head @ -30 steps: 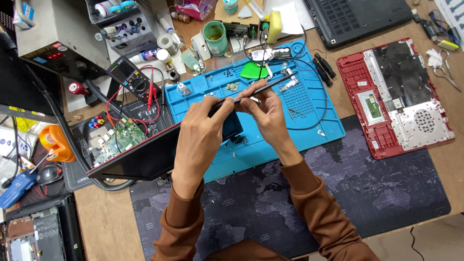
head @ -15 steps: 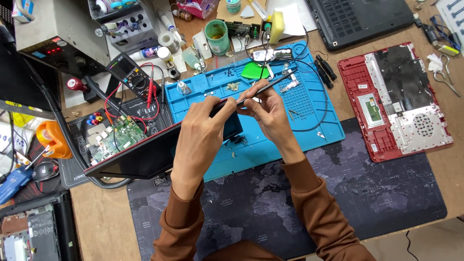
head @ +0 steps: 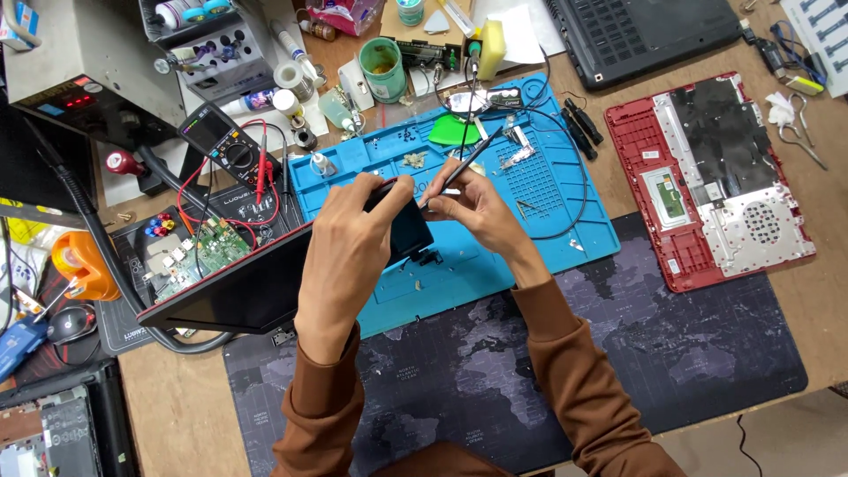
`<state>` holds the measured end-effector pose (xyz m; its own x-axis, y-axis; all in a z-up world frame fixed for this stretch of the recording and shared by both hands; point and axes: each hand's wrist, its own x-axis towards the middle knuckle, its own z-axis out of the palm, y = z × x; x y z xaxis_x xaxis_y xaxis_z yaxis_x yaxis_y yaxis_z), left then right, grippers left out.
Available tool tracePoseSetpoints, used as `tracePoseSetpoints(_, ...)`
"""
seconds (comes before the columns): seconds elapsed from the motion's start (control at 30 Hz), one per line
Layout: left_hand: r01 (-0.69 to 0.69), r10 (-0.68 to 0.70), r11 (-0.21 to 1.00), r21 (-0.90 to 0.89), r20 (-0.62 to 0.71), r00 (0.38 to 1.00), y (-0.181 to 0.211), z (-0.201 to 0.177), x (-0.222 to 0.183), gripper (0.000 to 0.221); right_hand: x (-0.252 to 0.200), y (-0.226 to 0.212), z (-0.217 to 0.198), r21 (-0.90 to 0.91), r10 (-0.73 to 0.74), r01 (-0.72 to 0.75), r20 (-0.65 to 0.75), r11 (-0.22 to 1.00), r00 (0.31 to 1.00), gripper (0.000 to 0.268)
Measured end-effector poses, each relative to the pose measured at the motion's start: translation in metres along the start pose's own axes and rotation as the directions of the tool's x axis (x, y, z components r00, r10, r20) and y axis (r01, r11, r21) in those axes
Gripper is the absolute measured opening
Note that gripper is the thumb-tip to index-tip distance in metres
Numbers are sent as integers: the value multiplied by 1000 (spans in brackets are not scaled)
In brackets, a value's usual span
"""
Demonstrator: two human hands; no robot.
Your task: Testing a motherboard with a multimeter and disassembling a laptop screen assembly.
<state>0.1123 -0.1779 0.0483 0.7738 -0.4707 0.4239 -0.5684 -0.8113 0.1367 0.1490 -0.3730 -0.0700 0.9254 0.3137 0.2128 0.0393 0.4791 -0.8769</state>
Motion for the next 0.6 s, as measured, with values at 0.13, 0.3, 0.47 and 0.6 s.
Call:
tracePoseSetpoints(0.13, 3, -3, 1000, 7, 5, 1000, 3, 0, -1, 43, 1, 6, -9, 7, 1, -1, 24, 1000, 1000, 8)
tracePoseSetpoints(0.3, 3, -3, 999, 32, -1, 1000, 2, 4, -2, 45, -5, 27, -26, 68, 128, -133, 76, 989, 989, 11)
tracePoseSetpoints(0.47, -11, 11, 1000, 18, 2, 1000, -1, 3, 1, 45, -5, 16, -28, -54, 167, -162, 116, 985, 979, 9)
tracePoseSetpoints(0.6, -17, 16, 997, 72, 19, 1000, 0, 4, 0, 50, -5, 13, -32, -345, 397, -331, 142, 878, 907, 4)
